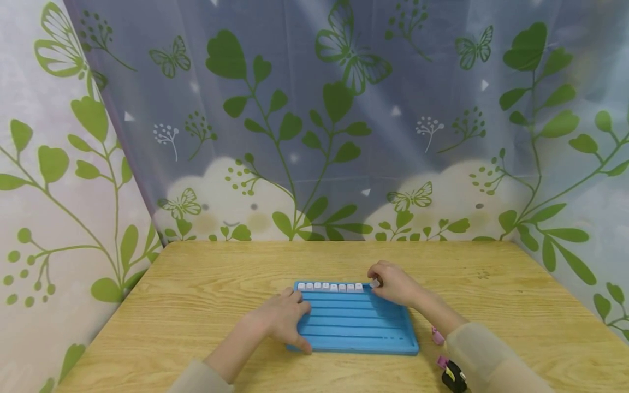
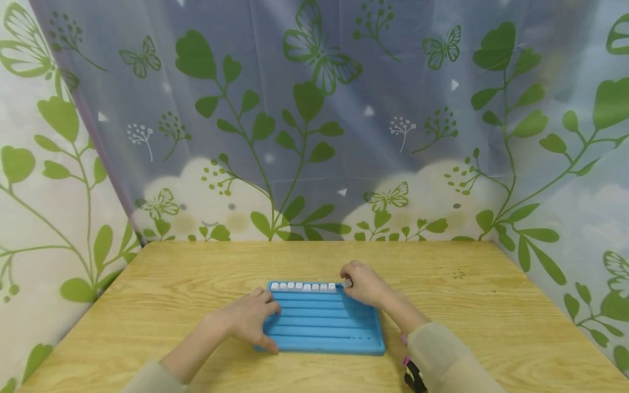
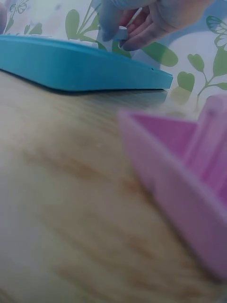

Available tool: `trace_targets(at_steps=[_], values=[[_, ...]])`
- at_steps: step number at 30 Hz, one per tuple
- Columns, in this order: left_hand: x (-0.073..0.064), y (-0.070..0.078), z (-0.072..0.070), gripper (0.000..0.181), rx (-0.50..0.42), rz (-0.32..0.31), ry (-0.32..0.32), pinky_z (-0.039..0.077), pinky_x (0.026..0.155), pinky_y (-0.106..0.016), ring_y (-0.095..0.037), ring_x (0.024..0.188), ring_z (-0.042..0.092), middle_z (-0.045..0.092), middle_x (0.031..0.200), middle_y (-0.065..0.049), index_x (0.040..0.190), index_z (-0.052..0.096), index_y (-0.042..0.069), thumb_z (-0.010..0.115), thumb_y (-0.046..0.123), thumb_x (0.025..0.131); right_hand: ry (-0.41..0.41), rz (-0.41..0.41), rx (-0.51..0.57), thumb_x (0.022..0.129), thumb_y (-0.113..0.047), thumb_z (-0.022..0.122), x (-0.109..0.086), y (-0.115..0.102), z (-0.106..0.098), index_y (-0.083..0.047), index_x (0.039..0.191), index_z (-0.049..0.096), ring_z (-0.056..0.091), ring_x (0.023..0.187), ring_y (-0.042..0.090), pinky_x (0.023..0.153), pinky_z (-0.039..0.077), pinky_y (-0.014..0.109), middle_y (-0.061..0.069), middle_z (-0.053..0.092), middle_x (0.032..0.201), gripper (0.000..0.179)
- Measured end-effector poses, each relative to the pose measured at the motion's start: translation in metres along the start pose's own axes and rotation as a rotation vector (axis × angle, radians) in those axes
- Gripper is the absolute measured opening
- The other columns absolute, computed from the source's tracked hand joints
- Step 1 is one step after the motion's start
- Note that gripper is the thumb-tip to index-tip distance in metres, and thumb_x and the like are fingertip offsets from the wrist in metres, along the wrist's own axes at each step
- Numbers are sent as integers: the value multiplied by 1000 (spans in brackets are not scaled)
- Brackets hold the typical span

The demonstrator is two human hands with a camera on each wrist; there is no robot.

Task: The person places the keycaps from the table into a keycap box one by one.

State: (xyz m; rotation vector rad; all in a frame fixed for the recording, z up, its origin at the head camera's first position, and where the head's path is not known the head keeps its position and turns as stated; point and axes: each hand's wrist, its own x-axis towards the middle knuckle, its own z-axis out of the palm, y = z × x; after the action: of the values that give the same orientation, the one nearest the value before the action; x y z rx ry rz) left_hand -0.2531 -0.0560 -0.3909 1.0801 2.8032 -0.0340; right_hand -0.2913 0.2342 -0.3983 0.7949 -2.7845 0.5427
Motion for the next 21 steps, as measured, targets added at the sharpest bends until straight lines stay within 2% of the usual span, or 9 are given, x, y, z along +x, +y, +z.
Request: trace_targets(at_steps=[5,12,17,21], values=[[0,0,-1,76,-7,4,-2,42,83,-33,-14,94,39,48,107,-1,120,57,15,66,68,67,19,10,-19,77,4,65,-1,-1,0,-1,92,65,57,81,20,70,49,34,5,58,88,15],[-1,0,-1,76,-8,6,3,42,84,-34,-15,95,40,49,107,-1,121,57,15,67,67,67,32,-44,-39,76,6,65,-2,0,0,-3,89,65,59,83,21,70,50,33,4,59,88,16],[-1,1,-2,76,-3,6,4,42,84,-34,-15,94,39,48,105,0,121,57,14,67,67,67,18,-83,-41,78,0,69,-2,2,0,-7,85,65,56,77,15,64,48,26,0,57,85,11],[-1,1,-2,76,-2,5,1,42,83,-34,-14,94,39,48,105,0,121,57,14,67,67,67,7,-91,-38,80,-4,69,-2,1,0,-7,86,64,56,76,14,63,48,26,-1,57,85,9]])
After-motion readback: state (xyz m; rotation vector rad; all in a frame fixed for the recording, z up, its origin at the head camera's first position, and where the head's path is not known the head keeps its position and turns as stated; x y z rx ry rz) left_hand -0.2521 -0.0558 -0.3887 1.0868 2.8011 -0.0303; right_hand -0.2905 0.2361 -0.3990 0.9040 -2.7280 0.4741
